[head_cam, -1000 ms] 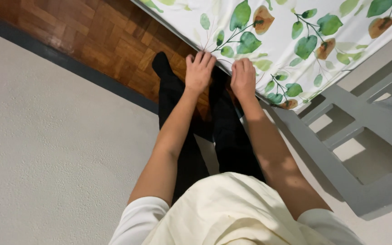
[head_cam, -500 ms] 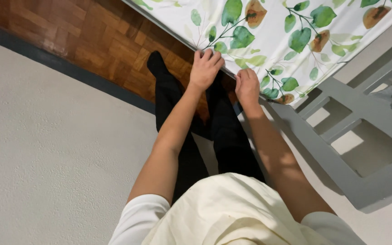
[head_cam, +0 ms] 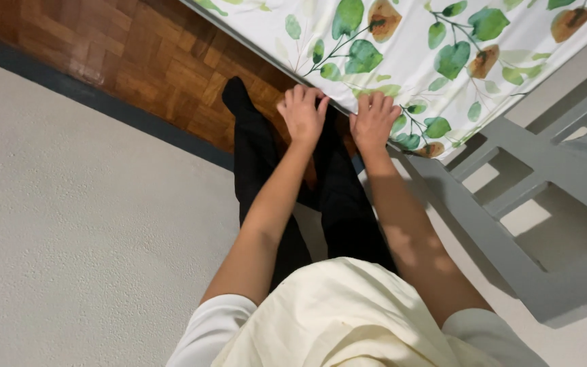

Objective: The person smooths and tucks a leaf-patterned fitted sheet onto a mattress, working around the edges and corners. They then open a wardrobe, retrieve a pillow and a blue blanket, and place them on the bed.

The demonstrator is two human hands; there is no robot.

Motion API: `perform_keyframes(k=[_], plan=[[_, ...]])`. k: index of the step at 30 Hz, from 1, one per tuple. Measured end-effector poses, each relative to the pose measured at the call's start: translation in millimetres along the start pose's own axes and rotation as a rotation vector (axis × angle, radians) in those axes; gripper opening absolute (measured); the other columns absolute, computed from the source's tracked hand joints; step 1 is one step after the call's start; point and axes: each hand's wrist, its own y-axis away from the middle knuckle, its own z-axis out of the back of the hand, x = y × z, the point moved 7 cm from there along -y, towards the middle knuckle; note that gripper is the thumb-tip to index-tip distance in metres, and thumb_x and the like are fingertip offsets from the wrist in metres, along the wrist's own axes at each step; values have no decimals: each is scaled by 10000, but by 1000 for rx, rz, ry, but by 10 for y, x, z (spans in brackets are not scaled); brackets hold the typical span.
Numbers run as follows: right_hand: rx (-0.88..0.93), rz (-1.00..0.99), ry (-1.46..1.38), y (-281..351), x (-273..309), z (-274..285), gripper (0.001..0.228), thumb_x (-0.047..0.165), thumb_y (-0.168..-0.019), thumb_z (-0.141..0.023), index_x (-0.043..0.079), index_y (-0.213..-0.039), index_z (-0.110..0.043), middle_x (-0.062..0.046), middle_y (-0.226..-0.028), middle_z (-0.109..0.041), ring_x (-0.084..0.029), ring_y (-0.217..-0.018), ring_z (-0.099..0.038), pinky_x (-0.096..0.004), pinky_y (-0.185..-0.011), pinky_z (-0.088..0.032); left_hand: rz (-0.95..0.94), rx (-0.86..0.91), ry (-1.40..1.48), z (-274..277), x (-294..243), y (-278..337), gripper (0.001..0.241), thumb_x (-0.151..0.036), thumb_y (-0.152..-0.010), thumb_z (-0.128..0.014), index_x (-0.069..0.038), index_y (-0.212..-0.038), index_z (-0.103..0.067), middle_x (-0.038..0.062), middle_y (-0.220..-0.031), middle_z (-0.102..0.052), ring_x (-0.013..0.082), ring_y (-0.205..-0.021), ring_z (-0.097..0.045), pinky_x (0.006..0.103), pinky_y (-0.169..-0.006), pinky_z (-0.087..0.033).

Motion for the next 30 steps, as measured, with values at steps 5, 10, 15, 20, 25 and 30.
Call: perform_keyframes(k=[5, 10, 15, 20, 25, 30], plan=[[-63, 38, 9, -16, -52, -267, 544, 170, -591, -874, 132, -1012, -532, -83, -912, -422, -330, -827, -483, -477, -631, -380, 462, 150, 131, -412, 205, 91, 215, -364, -930, -729, -226, -1095, -726, -29, -1029, -623, 262, -1042, -619, 487, -881, -457], [-184, 31, 74, -46, -40, -406, 288, 124, -810, -694, 156, -1012, -492, -69, -834, -376, -307, -730, -448, -454, -578, -325, 729, 212, 263, -591, 317, -23, 207, -238, -881, -737, -222, -1042, -608, -37, -1000, -598, 272, -1035, -618, 504, -875, -436], [-202, 41, 119, -68, -34, -453, 87, 157, -959, -547, 169, -996, -469, -62, -814, -369, -311, -727, -454, -452, -566, -318, 896, 145, 313, -652, 249, -87, 478, -171, -806, -750, -224, -1129, -401, 22, -1246, -512, 324, -1169, -585, 612, -920, -480], [45, -6, 69, -109, 12, -338, 396, 201, -745, -767, 113, -1012, -488, -97, -898, -414, -356, -834, -477, -487, -640, -371, 927, 123, 378, -734, 225, -71, 436, -132, -834, -684, -192, -1147, -386, 57, -1254, -475, 372, -1180, -578, 642, -909, -484], [179, -60, -67, -232, 138, -216, 794, 352, -619, -985, 10, -1129, -483, -169, -982, -423, -416, -918, -489, -570, -755, -399, 800, 266, 264, -456, 127, -76, 247, -147, -872, -671, -116, -1097, -573, 73, -1198, -523, 374, -1138, -592, 613, -917, -441], [184, 15, -49, -589, 416, -315, 821, 383, -545, -1007, 53, -1141, -549, -164, -986, -473, -392, -921, -505, -592, -779, -397, 483, 298, 281, -539, 443, -141, 101, -253, -886, -700, -184, -918, -633, -22, -982, -606, 245, -1022, -650, 533, -925, -474]])
